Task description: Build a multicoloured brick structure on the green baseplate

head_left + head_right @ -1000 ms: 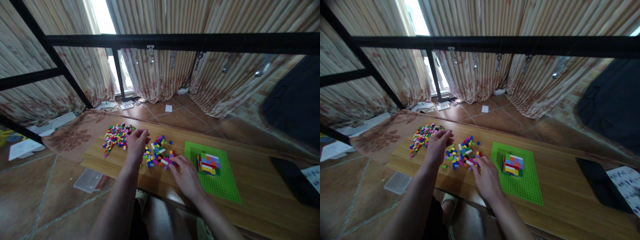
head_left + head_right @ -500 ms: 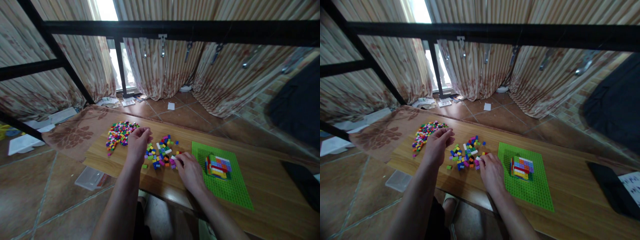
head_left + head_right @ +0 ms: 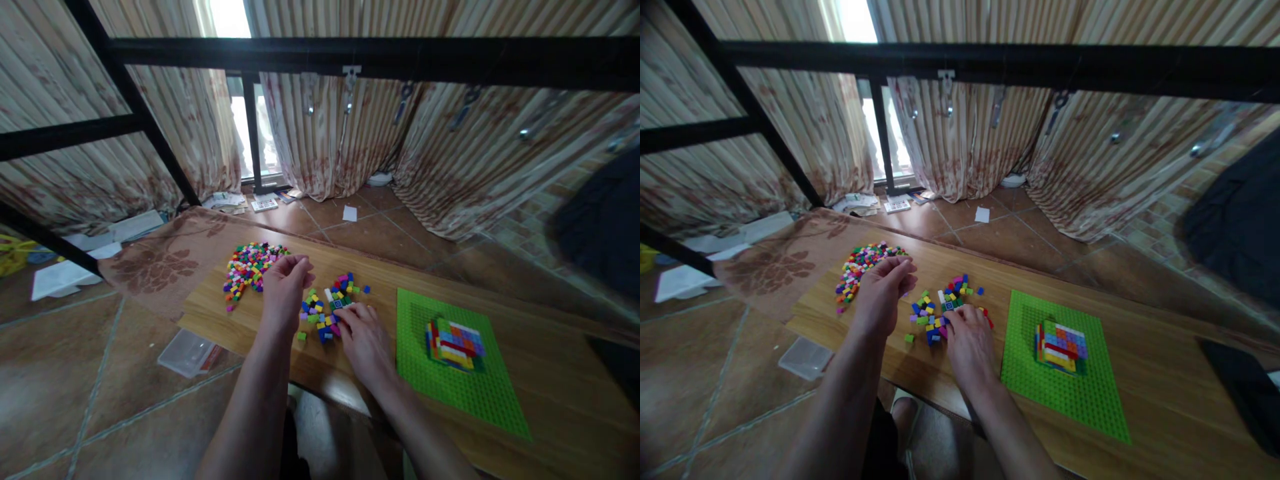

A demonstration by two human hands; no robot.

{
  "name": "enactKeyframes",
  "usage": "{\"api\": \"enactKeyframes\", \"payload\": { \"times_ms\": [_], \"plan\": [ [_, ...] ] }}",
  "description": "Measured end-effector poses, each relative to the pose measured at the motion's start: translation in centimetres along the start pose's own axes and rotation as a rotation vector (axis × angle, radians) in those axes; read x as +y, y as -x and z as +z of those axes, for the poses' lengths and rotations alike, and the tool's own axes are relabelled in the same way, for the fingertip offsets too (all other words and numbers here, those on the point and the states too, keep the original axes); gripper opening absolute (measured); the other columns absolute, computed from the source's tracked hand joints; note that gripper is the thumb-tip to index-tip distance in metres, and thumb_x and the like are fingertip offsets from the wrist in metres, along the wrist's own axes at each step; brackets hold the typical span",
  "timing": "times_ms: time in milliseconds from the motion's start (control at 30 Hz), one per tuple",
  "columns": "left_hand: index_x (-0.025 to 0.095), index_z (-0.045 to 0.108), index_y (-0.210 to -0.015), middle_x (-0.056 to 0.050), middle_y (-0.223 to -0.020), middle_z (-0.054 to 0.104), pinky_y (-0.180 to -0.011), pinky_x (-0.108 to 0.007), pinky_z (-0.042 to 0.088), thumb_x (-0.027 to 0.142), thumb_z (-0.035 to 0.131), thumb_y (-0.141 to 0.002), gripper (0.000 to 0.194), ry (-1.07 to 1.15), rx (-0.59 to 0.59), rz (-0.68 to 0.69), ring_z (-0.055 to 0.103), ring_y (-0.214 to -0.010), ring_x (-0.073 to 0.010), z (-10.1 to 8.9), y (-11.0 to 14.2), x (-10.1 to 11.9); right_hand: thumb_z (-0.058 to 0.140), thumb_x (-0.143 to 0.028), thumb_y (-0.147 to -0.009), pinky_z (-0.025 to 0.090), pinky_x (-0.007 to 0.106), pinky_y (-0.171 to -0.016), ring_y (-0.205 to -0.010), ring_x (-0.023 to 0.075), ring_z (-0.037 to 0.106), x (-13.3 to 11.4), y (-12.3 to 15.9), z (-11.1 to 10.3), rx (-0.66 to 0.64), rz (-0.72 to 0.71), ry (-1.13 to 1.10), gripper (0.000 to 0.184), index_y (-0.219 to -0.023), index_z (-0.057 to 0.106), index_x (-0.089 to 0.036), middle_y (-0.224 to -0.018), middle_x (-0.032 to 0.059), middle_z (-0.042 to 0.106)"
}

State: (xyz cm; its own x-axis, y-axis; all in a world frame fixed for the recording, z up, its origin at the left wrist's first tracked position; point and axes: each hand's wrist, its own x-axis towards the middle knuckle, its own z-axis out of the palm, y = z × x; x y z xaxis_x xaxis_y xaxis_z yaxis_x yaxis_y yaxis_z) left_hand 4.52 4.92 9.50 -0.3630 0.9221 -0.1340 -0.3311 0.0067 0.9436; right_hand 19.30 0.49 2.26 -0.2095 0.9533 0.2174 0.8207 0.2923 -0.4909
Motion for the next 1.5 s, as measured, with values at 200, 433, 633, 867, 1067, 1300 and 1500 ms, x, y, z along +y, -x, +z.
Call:
{"api": "enactKeyframes", "payload": {
  "times_ms": [200, 433, 633, 867, 1067, 1300, 1500],
  "plan": [
    [0.013, 0.063, -0.079, 0.001, -0.067, 0.062, -0.054, -0.017, 0.04, 0.029, 0.071, -0.062, 0.025, 0.024, -0.016, -0.023, 0.052, -0.053, -0.0049, -0.2, 0.1, 0.2, 0.055, -0.016, -0.085, 0.038, 0.037, -0.089, -0.099, 0.0246, 0.05, 0.3, -0.5, -0.4, -0.059, 0.017, 0.056, 0.028, -0.109, 0.067, -0.023, -0.104, 0.0076, 0.061],
    [0.012, 0.062, -0.076, 0.001, -0.067, 0.062, -0.056, -0.018, 0.042, 0.031, 0.072, -0.062, 0.026, 0.038, -0.021, -0.041, 0.053, -0.053, -0.005, -0.3, 0.3, 0.4, 0.059, -0.019, -0.082, 0.036, 0.039, -0.088, -0.099, 0.0255, 0.05, -0.2, -1.1, -0.4, -0.102, 0.012, 0.098, 0.026, -0.105, 0.068, -0.026, -0.105, 0.0063, 0.061],
    [0.013, 0.063, -0.08, 0.001, -0.069, 0.063, -0.057, -0.018, 0.042, 0.032, 0.072, -0.061, 0.029, 0.019, -0.025, -0.058, 0.053, -0.054, -0.0053, -0.2, 0.3, 0.5, 0.059, -0.017, -0.082, 0.039, 0.038, -0.087, -0.097, 0.0247, 0.051, 0.1, -1.2, -0.6, -0.069, -0.027, 0.027, 0.018, -0.098, 0.064, -0.021, -0.102, 0.0068, 0.061],
    [0.013, 0.064, -0.075, 0.0, -0.069, 0.064, -0.058, -0.021, 0.044, 0.038, 0.073, -0.06, 0.03, -0.1, -0.1, -0.032, 0.053, -0.055, -0.0071, 0.0, 0.2, -0.1, 0.054, -0.019, -0.084, 0.043, 0.039, -0.083, -0.091, 0.0245, 0.056, 1.4, -0.4, -1.0, 0.0, 0.002, -0.07, 0.017, -0.1, 0.06, -0.02, -0.095, 0.0065, 0.064],
    [0.014, 0.068, -0.071, 0.0, -0.062, 0.063, -0.054, -0.021, 0.04, 0.032, 0.061, -0.073, 0.019, -0.528, -0.413, 0.084, 0.053, -0.059, -0.0111, 0.6, 0.6, -1.9, 0.054, -0.024, -0.084, 0.048, 0.034, -0.078, -0.086, 0.0202, 0.063, 1.7, 0.1, -2.5, 0.089, 0.061, -0.274, 0.019, -0.102, 0.062, -0.022, -0.093, 0.0039, 0.068],
    [0.015, 0.068, -0.074, -0.001, -0.068, 0.065, -0.059, -0.021, 0.044, 0.022, 0.058, -0.073, 0.013, -0.529, -0.686, 0.021, 0.056, -0.062, -0.0116, 2.1, 2.0, -3.1, 0.057, -0.026, -0.081, 0.051, 0.029, -0.072, -0.079, 0.016, 0.066, 1.4, 0.5, -3.9, 0.167, 0.143, -0.667, 0.022, -0.103, 0.062, -0.023, -0.087, 0.0012, 0.069],
    [0.016, 0.064, -0.078, -0.002, -0.069, 0.067, -0.06, -0.024, 0.049, 0.018, 0.058, -0.07, 0.01, -0.349, -0.712, -0.093, 0.061, -0.06, -0.0126, 3.0, 2.8, -4.5, 0.068, -0.037, -0.074, 0.053, 0.03, -0.069, -0.071, 0.0164, 0.065, 2.1, 0.3, -3.8, 0.179, 0.355, -1.088, 0.022, -0.088, 0.067, -0.02, -0.079, 0.0014, 0.068]
  ]
}}
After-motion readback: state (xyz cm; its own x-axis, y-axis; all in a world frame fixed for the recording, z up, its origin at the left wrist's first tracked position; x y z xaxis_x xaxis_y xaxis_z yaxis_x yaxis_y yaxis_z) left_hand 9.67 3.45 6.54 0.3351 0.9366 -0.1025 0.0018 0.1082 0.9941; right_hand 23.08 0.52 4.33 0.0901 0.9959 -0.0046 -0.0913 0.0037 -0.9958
